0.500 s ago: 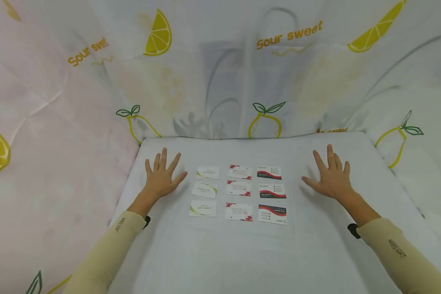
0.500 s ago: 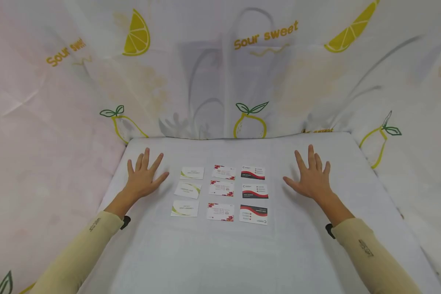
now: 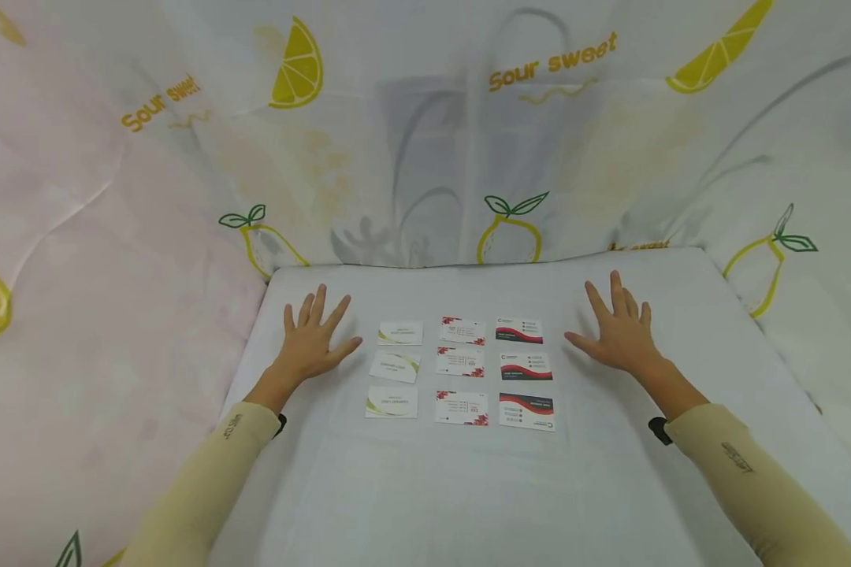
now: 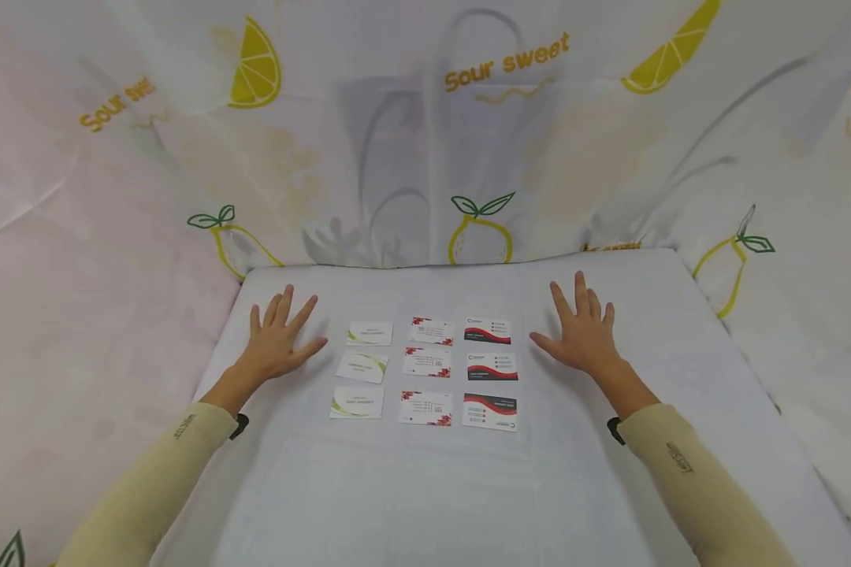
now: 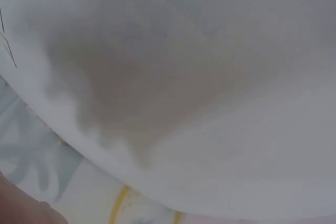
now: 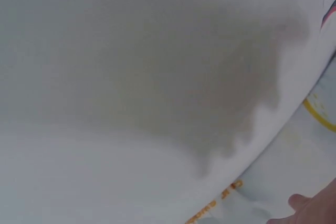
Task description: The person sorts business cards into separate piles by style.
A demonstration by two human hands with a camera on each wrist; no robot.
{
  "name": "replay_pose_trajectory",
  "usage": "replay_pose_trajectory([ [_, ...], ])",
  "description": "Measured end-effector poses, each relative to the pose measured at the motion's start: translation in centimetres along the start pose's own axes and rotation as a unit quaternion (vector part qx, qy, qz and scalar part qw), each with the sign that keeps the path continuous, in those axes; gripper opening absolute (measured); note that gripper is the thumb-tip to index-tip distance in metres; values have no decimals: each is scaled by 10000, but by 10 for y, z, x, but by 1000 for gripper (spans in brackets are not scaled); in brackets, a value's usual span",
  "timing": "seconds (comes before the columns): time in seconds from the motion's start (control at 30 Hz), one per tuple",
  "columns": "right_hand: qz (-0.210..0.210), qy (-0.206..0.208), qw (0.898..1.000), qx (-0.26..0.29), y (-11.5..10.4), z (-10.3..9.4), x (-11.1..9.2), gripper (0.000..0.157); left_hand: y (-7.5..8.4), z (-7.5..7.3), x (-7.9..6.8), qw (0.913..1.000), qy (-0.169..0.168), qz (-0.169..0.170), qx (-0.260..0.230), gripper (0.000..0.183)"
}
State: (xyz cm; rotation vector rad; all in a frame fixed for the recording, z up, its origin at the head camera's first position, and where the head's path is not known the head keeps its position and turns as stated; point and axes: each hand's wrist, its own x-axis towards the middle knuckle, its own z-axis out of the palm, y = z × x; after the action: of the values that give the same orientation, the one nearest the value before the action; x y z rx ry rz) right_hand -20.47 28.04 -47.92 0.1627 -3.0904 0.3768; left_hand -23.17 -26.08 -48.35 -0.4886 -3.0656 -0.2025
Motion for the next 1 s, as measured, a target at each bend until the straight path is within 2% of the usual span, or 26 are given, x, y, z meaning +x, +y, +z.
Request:
replay_pose_trajectory([
  [0.2, -57, -124, 9999, 42, -12, 7, 14, 100, -7, 0, 3, 9999, -48, 48, 107, 81],
  [0.47, -118, -259, 9996, -4, -32, 11, 28, 100, -9, 2, 8, 9999, -133, -13, -66, 79],
  [0.63, -143, -402, 9990, 134, -53, 19, 40, 103, -9, 0, 15, 9994, -224, 48, -244, 85],
  [0.8, -325, -491, 9979, 270, -80, 28, 48, 105, -9, -6, 22, 9971, -559, 249, -457, 94],
  [1.0, -816, -443, 9955, 166, -112, 30, 56, 99, -1, -13, 34, 9942, -692, 640, -522, 92],
])
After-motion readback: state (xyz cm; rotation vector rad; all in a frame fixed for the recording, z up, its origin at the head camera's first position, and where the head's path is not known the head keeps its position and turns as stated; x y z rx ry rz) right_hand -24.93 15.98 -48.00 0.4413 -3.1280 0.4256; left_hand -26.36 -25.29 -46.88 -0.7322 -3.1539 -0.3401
